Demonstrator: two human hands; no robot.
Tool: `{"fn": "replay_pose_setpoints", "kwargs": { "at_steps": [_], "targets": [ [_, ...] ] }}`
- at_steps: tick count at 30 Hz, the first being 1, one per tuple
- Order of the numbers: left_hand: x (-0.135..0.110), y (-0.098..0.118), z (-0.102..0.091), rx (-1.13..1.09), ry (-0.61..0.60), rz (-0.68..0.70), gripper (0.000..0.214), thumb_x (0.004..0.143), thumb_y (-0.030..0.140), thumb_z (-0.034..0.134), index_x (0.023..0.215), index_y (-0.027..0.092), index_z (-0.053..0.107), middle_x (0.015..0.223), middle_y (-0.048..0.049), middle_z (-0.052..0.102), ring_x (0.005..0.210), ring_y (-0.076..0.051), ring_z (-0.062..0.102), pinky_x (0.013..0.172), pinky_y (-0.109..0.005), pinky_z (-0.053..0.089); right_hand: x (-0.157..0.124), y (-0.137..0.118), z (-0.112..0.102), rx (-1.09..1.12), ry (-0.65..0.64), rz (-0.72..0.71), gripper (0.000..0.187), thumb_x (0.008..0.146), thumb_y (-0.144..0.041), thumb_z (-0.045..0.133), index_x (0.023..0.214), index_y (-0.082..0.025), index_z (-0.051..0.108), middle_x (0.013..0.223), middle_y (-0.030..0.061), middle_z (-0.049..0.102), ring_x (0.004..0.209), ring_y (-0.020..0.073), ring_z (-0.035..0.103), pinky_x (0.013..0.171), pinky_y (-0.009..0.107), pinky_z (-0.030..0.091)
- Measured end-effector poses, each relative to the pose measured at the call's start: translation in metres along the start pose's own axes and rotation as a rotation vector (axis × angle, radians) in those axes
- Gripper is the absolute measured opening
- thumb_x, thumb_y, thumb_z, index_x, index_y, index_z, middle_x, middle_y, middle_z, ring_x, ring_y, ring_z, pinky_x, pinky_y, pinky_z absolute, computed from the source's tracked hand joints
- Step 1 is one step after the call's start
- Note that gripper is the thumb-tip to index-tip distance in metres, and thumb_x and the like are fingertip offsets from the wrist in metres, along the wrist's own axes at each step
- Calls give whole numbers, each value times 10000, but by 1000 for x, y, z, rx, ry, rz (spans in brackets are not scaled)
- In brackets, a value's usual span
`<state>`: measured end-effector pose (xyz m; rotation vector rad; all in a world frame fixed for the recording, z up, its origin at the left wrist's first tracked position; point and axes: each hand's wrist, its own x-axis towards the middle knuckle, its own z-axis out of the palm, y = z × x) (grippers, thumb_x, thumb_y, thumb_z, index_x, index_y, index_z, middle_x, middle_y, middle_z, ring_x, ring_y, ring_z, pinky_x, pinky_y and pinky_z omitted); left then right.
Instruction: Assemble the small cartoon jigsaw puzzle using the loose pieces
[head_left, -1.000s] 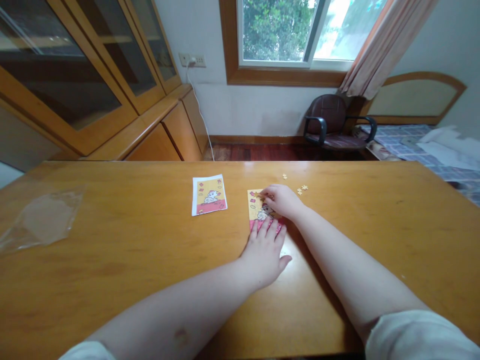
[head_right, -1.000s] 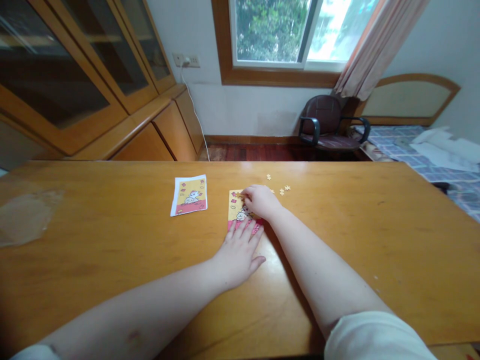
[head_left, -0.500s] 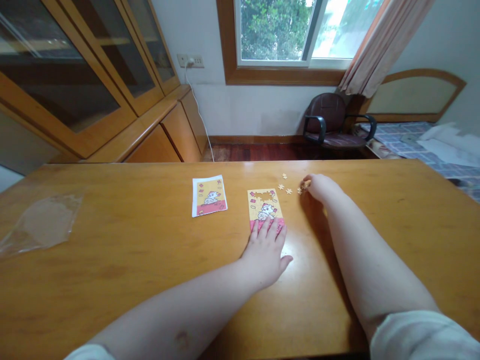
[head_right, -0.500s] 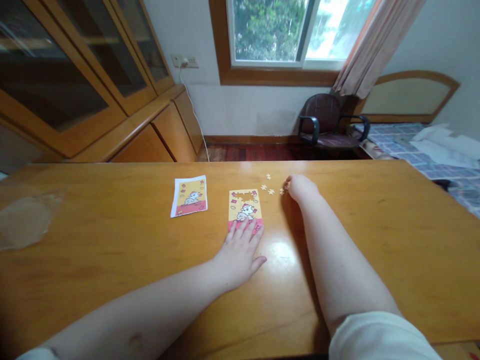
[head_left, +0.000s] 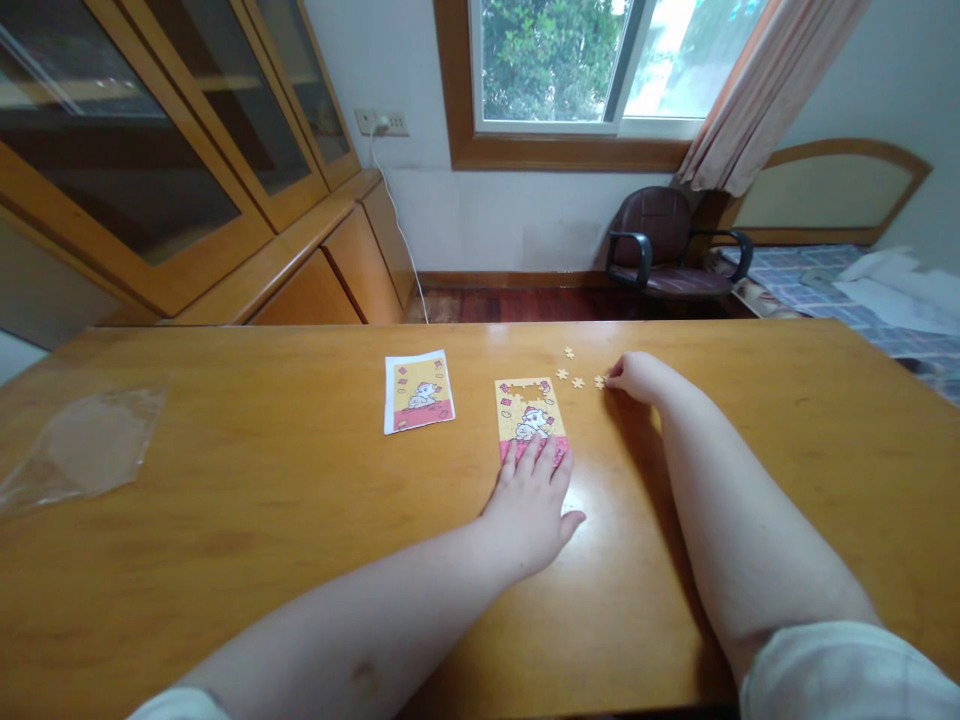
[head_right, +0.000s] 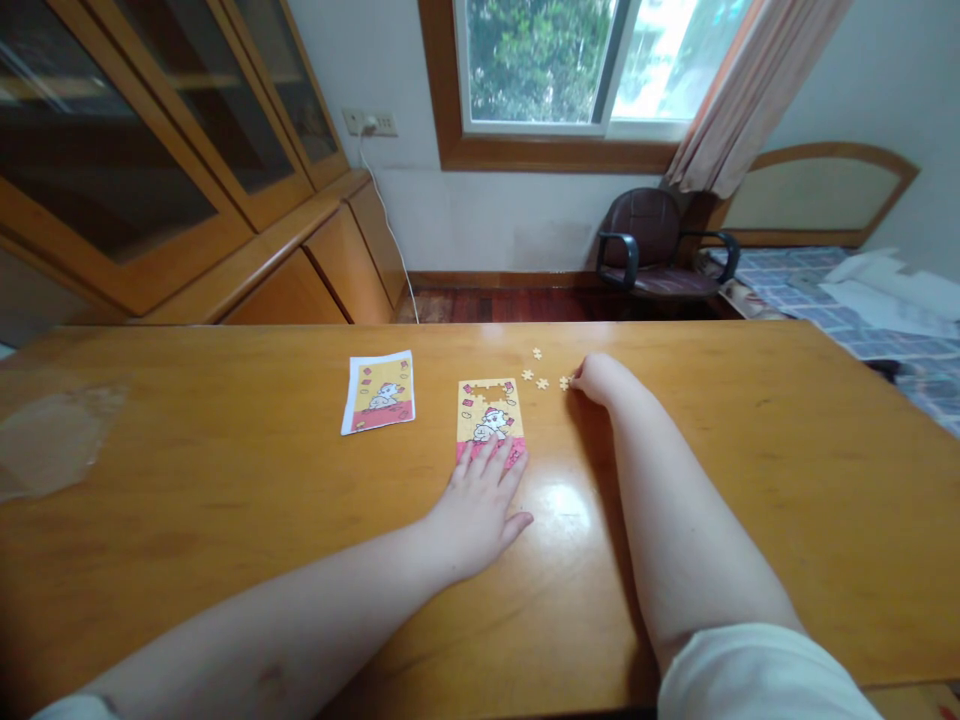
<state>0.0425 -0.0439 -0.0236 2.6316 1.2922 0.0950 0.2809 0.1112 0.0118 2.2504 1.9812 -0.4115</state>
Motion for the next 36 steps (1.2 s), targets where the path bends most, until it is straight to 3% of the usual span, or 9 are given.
{"fn": "replay_pose_setpoints", "kwargs": {
  "at_steps": [8,12,17,20,22,28,36],
  "targets": [
    [0,0,-2,10,-4,2,723,889,595,301,1467,165,241,1538,-142,222,1422,-323,121,1132,-550,116,-4,-7,-3,17,55,9,154,694,-220,673,824,-150,719,787,89,706,675,177,611,579,243,409],
    [0,0,-2,1,5,0,721,890,602,286,1463,165,254,1535,-144,229,1419,-327,130,1130,-555,118,-8,-13,-3,119,108,5,241,708,-236,655,932,-155,690,771,68,701,643,169,601,564,246,402],
    [0,0,-3,-16,-1,6,707,895,590,286,1458,164,268,1535,-137,234,1419,-330,130,1132,-553,114,-29,-52,-2,356,233,-248,217,775,-228,606,967,-205,705,841,34,712,707,139,617,646,226,431],
    [-1,1,-6,-26,-6,3,699,900,579,279,1456,155,273,1529,-137,248,1418,-331,132,1135,-546,112,-43,-84,9,513,159,-380,179,797,-220,594,910,-206,732,882,27,727,761,138,636,711,225,460],
    [-1,1,-8,-31,-10,-1,693,905,572,273,1452,147,283,1516,-146,276,1411,-336,153,1135,-538,123,-49,-100,19,557,102,-383,205,795,-226,601,952,-217,733,907,20,735,782,144,650,725,232,480],
    [-1,3,-10,-7,-28,-15,687,901,569,295,1449,156,287,1493,-150,314,1389,-341,209,1133,-540,131,-53,-115,37,553,65,-329,249,802,-254,609,1027,-235,716,956,17,738,819,149,669,748,227,491],
    [0,3,-8,-13,6,-5,688,894,573,314,1441,157,304,1496,-151,305,1388,-344,209,1131,-539,138,-49,-114,41,367,180,-461,212,831,-291,576,978,-237,719,1001,34,716,914,166,635,791,240,452]
  ]
}}
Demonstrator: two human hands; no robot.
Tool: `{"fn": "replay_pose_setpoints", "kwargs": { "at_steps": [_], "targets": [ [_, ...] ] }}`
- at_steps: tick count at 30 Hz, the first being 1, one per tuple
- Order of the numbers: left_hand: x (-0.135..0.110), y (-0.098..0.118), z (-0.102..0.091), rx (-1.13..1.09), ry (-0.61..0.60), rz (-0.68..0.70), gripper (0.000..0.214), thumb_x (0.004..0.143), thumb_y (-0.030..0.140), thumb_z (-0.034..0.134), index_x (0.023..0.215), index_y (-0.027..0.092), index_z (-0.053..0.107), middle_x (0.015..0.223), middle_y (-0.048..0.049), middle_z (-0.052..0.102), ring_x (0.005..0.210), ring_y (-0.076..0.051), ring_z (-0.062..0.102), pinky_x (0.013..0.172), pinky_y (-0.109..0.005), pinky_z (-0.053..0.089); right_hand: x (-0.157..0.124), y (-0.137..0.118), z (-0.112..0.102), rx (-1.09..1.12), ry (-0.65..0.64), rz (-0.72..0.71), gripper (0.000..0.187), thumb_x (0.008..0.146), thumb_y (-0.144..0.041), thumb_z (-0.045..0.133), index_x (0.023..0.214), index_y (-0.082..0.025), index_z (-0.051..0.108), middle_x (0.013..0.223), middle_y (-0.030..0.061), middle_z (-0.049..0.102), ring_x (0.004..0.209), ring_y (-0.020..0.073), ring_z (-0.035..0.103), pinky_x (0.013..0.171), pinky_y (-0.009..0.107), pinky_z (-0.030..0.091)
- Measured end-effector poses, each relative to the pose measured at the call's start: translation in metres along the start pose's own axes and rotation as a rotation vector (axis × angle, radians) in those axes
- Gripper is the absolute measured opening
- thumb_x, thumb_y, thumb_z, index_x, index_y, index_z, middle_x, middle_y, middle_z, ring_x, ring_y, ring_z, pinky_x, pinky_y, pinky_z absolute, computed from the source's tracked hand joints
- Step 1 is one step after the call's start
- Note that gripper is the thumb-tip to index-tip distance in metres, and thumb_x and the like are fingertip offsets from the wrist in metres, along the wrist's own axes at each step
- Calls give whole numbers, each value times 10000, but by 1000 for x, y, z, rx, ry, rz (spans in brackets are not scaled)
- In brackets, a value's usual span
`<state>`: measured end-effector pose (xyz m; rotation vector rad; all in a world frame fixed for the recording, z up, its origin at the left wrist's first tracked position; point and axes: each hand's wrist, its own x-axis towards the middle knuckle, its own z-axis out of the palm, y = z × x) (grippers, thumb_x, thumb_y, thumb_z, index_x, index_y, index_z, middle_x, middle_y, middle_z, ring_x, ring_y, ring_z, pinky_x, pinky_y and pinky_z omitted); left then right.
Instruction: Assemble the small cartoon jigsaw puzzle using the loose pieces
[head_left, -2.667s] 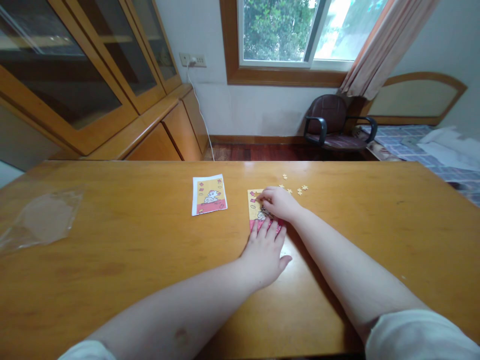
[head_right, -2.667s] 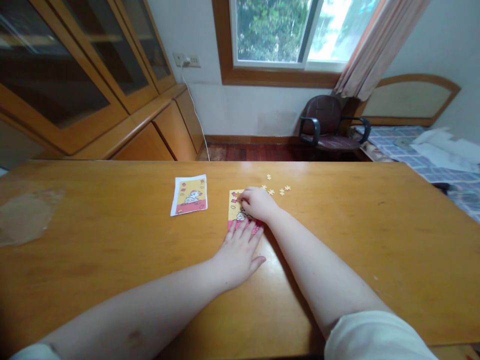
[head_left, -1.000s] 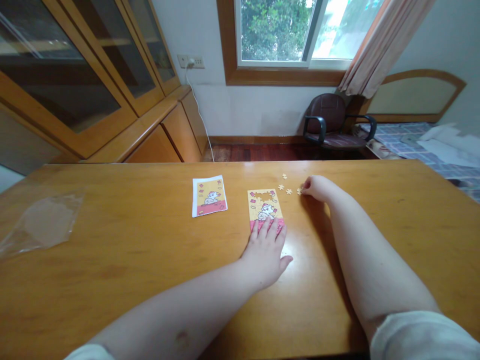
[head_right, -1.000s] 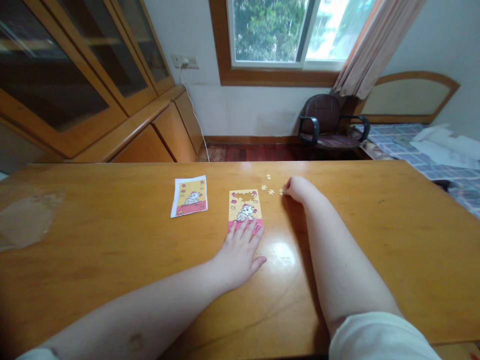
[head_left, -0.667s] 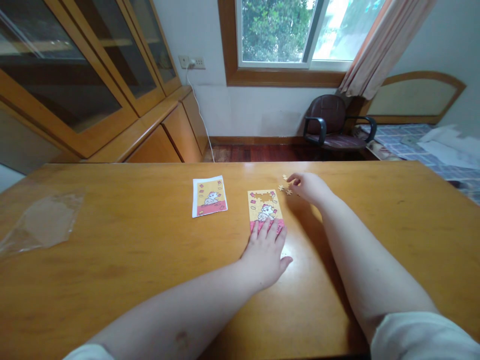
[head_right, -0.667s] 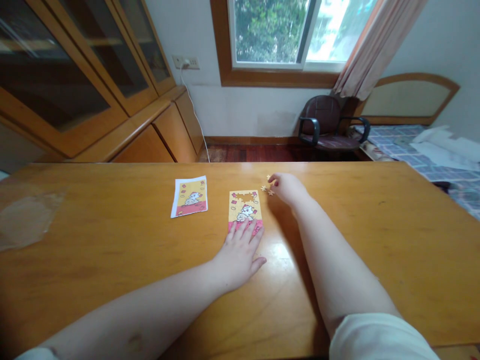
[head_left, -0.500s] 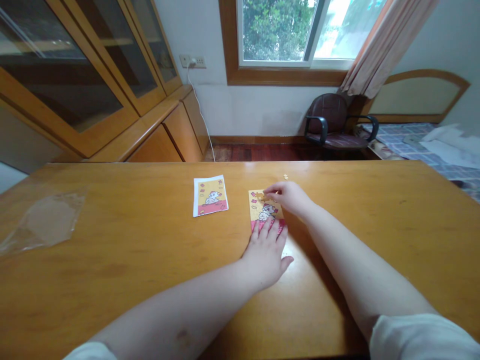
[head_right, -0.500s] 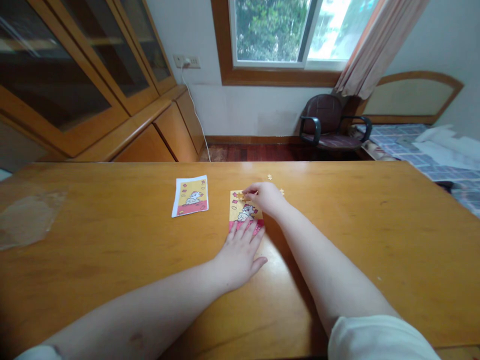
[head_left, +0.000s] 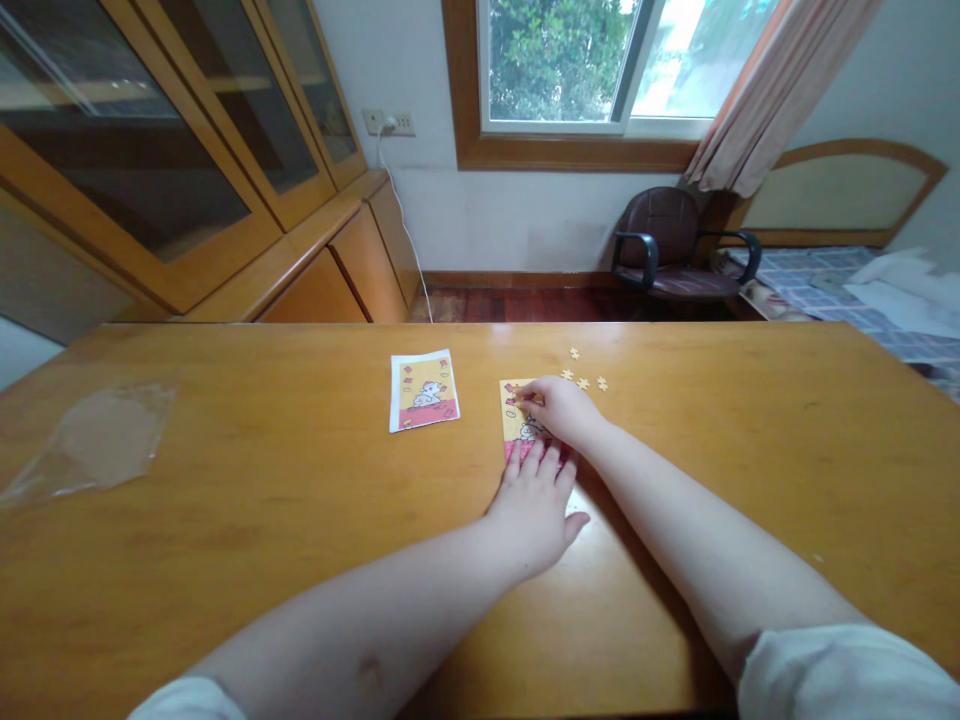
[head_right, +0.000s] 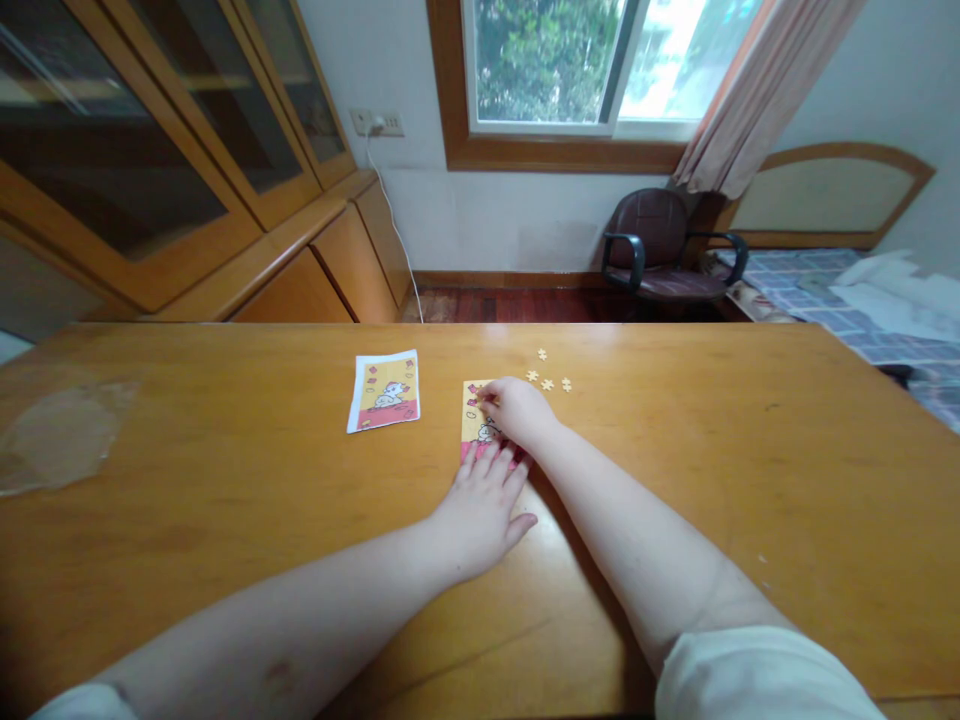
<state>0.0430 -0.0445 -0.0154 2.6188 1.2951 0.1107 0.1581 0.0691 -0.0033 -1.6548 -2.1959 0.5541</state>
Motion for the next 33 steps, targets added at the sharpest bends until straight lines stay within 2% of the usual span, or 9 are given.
{"fn": "replay_pose_setpoints", "kwargs": {
  "at_steps": [5,8,11,15,25,33],
  "targets": [
    [0,1,-2,9,-17,-7,691,899,573,295,1451,158,283,1498,-149,302,1389,-340,208,1132,-542,126,-6,-4,-12,-189,-3,-75,225,859,-322,522,907,-237,725,941,40,701,832,160,625,705,232,423],
    [-1,0,-2,6,-5,-2,696,897,571,303,1452,150,281,1486,-146,322,1381,-344,221,1135,-544,116,-10,-8,-22,-338,-94,-217,297,888,-348,467,854,-224,734,890,55,703,801,166,626,671,236,402],
    [-1,0,0,5,7,3,696,896,571,303,1449,148,286,1490,-145,316,1376,-345,231,1135,-544,114,-13,-9,-27,-431,-139,-282,375,906,-385,425,799,-203,735,840,73,702,770,174,627,649,243,389],
    [0,0,1,0,5,5,697,901,575,279,1453,149,279,1498,-144,305,1363,-342,262,1132,-549,121,-12,-7,-26,-423,-134,-290,385,917,-397,400,850,-227,739,852,57,712,770,172,627,633,245,379],
    [0,0,0,3,-6,-4,706,898,580,286,1459,152,269,1502,-146,302,1390,-344,205,1130,-552,126,-10,-4,-24,-420,-150,-236,408,930,-433,367,920,-263,737,909,47,728,811,183,645,657,249,401],
    [0,0,1,16,1,-3,705,897,576,299,1453,144,281,1500,-151,307,1389,-344,213,1132,-540,130,-9,-5,-25,-432,-212,-133,438,939,-466,328,1119,-281,681,1078,53,703,977,196,632,780,256,435]
  ]
}}
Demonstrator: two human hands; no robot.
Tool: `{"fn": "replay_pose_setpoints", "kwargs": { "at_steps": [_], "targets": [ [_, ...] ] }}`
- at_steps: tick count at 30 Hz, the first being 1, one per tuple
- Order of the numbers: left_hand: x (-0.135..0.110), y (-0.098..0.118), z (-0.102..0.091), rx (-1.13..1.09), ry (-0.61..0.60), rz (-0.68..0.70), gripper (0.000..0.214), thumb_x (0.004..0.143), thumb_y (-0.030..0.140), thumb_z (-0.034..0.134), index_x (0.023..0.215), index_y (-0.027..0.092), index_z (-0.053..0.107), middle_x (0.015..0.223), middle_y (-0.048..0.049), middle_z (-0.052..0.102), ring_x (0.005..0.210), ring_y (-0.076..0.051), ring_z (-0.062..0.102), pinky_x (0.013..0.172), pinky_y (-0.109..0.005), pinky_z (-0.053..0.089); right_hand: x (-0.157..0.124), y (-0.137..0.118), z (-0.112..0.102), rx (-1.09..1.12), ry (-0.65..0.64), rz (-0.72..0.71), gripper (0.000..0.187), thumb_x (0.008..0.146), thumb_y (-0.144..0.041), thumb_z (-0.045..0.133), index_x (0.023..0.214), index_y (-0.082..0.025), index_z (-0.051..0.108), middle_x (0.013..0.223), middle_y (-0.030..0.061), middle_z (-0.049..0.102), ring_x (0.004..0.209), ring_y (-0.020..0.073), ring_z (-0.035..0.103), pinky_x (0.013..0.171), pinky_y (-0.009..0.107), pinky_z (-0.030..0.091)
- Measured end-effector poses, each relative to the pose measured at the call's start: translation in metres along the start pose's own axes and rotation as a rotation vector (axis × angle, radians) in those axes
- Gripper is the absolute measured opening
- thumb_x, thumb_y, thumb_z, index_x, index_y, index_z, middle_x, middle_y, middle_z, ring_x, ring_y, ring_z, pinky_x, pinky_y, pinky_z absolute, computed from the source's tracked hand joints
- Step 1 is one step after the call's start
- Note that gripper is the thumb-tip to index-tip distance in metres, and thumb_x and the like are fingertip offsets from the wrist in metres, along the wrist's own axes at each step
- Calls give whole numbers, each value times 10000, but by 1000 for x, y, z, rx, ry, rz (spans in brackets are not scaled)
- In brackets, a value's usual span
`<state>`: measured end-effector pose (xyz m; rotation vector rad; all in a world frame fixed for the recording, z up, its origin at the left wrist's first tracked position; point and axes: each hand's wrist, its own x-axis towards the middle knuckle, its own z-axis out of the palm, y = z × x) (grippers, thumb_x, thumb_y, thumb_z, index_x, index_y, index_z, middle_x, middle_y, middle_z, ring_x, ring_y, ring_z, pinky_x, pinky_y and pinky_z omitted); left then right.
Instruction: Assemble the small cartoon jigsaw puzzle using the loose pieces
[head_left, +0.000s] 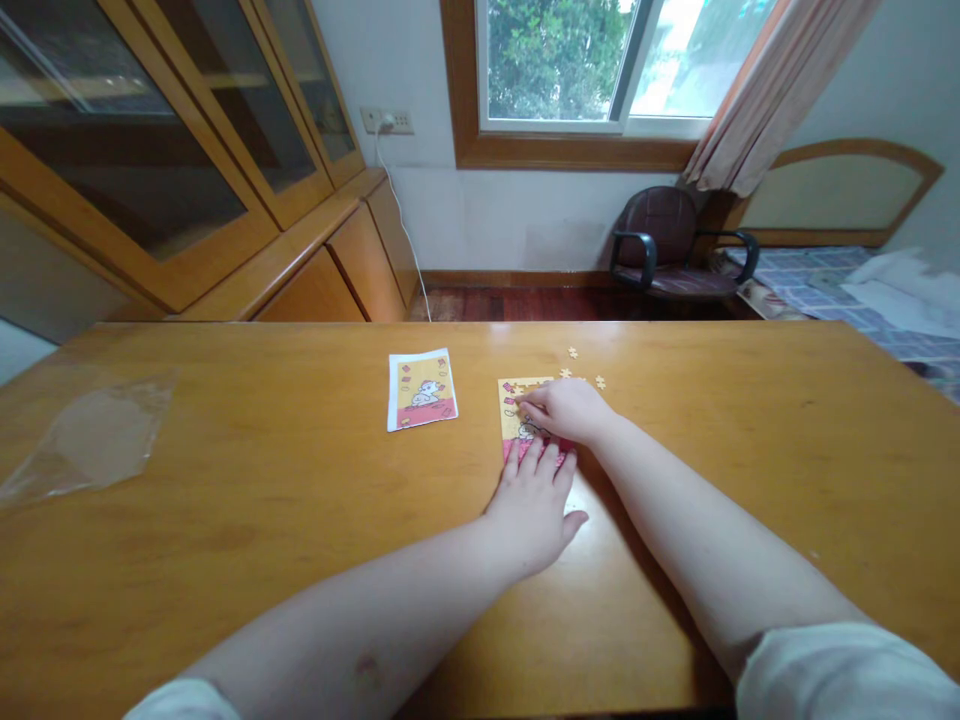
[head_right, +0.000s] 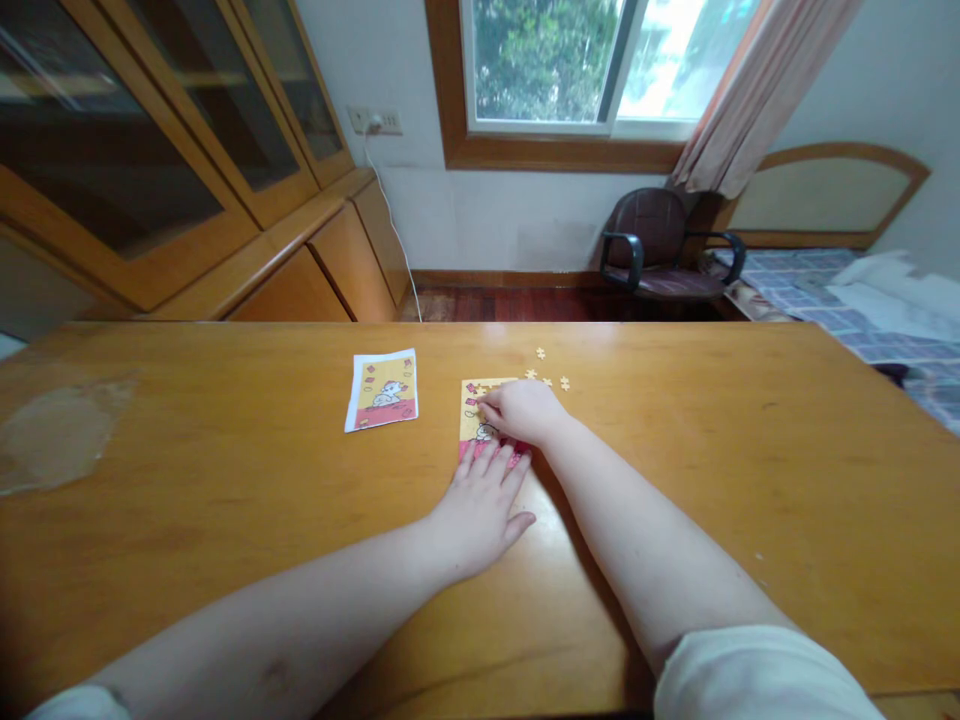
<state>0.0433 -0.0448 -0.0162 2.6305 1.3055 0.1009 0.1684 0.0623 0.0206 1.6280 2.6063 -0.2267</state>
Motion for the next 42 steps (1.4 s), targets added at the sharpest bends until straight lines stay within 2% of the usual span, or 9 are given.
{"fn": "replay_pose_setpoints", "kwargs": {
  "at_steps": [12,31,42],
  "targets": [
    [0,0,1,12,4,-2,709,898,586,286,1456,148,276,1506,-144,299,1394,-339,201,1131,-543,130,0,1,1,26,32,11,417,937,-469,312,1145,-350,653,1114,12,695,992,209,639,784,284,452],
    [0,0,3,14,21,-4,711,890,589,312,1452,154,292,1503,-144,304,1392,-339,205,1132,-549,125,2,2,4,78,60,9,416,931,-458,333,1173,-323,643,1131,22,688,1046,206,624,834,286,456],
    [1,0,3,0,13,0,706,895,577,309,1454,147,283,1512,-144,287,1398,-343,184,1132,-556,117,1,-1,2,60,58,69,424,927,-470,333,1227,-331,598,1146,34,681,1003,225,640,809,309,466]
  ]
}}
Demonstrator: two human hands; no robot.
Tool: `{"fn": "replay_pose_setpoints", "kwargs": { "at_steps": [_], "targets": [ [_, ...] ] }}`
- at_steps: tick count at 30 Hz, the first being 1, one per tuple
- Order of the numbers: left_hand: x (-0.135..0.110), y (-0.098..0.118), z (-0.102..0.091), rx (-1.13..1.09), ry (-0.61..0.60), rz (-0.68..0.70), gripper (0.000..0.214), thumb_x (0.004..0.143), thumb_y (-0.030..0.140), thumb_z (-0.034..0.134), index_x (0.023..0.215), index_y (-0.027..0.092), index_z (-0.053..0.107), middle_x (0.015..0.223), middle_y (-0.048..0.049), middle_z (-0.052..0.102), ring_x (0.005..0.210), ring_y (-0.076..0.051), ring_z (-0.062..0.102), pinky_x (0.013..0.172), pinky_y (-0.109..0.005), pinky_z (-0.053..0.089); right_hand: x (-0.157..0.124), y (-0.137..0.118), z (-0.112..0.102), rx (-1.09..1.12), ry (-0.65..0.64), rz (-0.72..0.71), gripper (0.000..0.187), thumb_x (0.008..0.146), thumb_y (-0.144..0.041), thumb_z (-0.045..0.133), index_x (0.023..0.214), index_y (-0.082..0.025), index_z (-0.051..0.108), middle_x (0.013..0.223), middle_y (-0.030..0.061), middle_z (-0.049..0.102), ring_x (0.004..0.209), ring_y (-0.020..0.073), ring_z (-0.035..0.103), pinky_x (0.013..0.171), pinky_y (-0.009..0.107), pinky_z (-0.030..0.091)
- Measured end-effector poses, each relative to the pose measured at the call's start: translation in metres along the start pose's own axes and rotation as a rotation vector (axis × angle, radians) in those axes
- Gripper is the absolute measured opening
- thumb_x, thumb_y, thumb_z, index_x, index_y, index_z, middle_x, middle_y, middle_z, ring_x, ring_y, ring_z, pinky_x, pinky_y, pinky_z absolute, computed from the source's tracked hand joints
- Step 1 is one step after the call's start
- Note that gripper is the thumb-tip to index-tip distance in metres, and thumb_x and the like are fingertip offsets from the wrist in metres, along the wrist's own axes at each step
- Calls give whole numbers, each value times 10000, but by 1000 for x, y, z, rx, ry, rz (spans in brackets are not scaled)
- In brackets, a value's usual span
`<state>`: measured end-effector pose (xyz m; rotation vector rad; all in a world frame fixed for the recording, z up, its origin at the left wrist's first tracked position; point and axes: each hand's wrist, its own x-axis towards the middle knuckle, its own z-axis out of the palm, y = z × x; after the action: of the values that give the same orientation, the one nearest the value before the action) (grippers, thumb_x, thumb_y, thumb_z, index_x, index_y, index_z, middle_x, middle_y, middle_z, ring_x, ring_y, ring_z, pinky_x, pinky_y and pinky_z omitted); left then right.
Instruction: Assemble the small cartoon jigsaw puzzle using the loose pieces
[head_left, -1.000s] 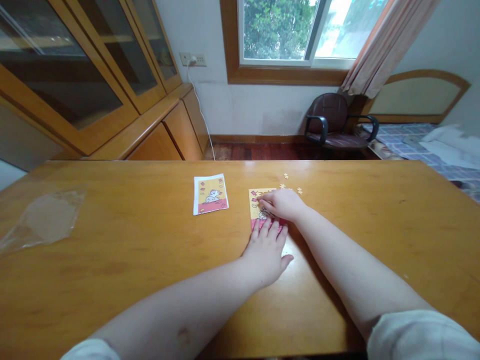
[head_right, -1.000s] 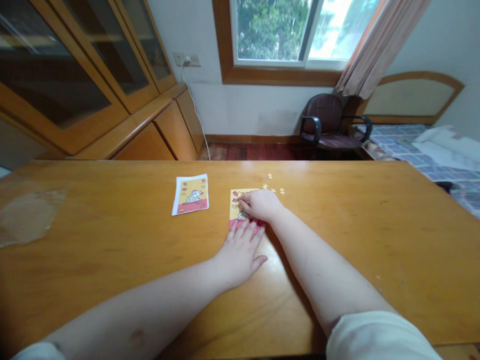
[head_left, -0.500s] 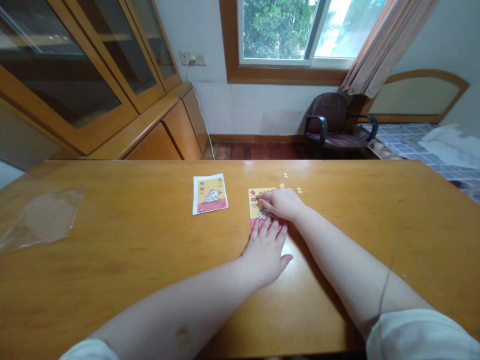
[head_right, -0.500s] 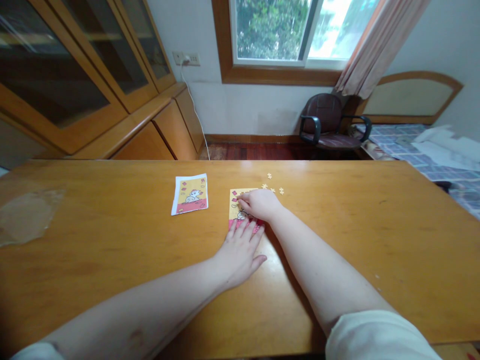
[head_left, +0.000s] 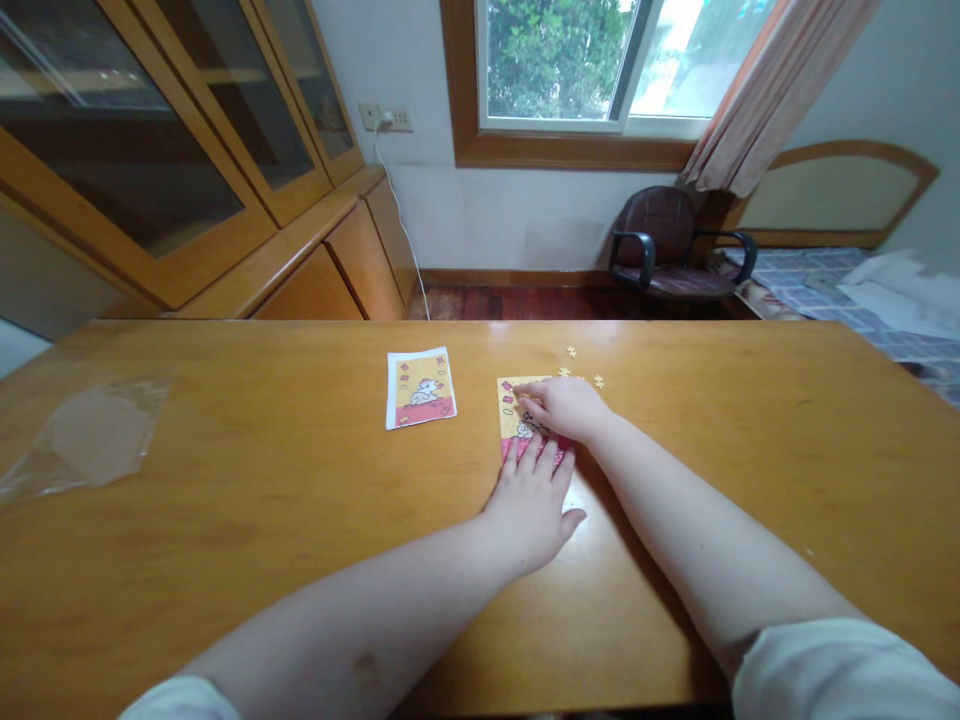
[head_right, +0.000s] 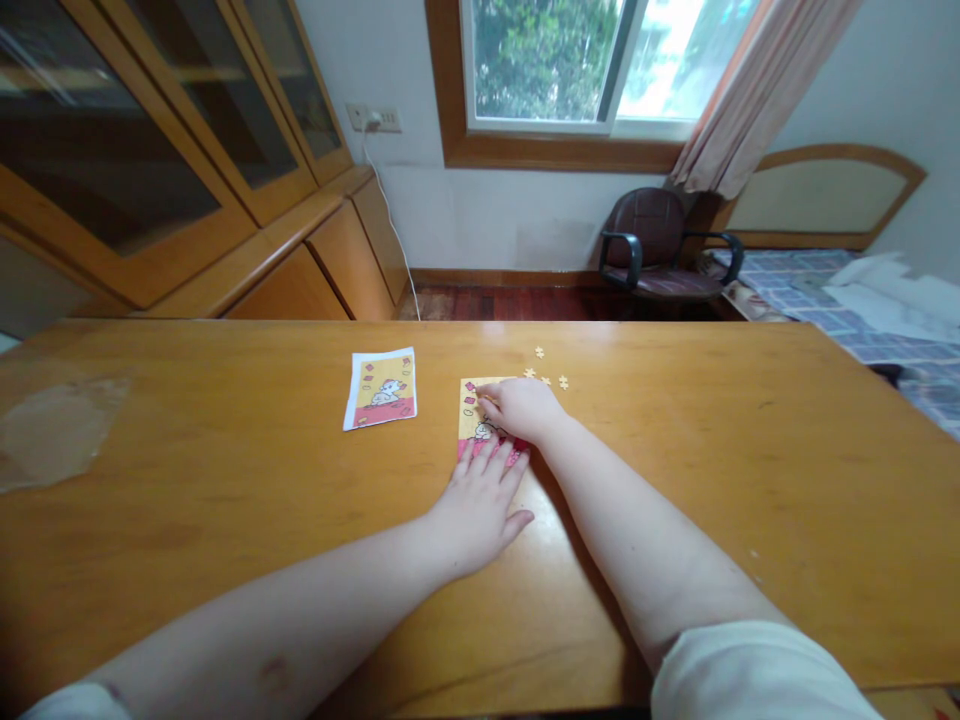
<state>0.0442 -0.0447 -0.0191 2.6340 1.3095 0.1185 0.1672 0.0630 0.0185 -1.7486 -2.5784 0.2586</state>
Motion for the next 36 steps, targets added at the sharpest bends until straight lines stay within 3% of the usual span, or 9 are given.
{"fn": "replay_pose_setpoints", "kwargs": {
  "at_steps": [26,29,33,36],
  "targets": [
    [0,0,0,2,-5,-5,702,896,581,297,1451,151,288,1517,-141,278,1404,-338,179,1132,-553,112,2,3,5,112,-1,5,404,902,-465,406,1232,-322,590,1116,28,691,992,207,635,823,294,454],
    [0,-1,1,2,0,3,708,895,581,299,1457,151,274,1524,-134,265,1413,-329,152,1136,-546,105,5,14,7,161,100,75,398,900,-446,402,1186,-280,623,1066,47,704,966,212,635,825,306,455],
    [0,-1,1,2,-4,18,711,892,588,302,1456,157,273,1532,-134,245,1419,-325,129,1135,-542,116,12,48,9,312,365,261,367,876,-283,376,1085,-193,664,1109,72,674,1025,204,595,898,306,431],
    [-1,-1,-1,-6,-19,11,707,894,592,292,1456,163,269,1532,-139,239,1418,-321,139,1133,-539,125,16,75,12,391,418,402,379,848,-261,373,1062,-150,666,1066,104,674,979,223,601,866,325,447]
  ]
}}
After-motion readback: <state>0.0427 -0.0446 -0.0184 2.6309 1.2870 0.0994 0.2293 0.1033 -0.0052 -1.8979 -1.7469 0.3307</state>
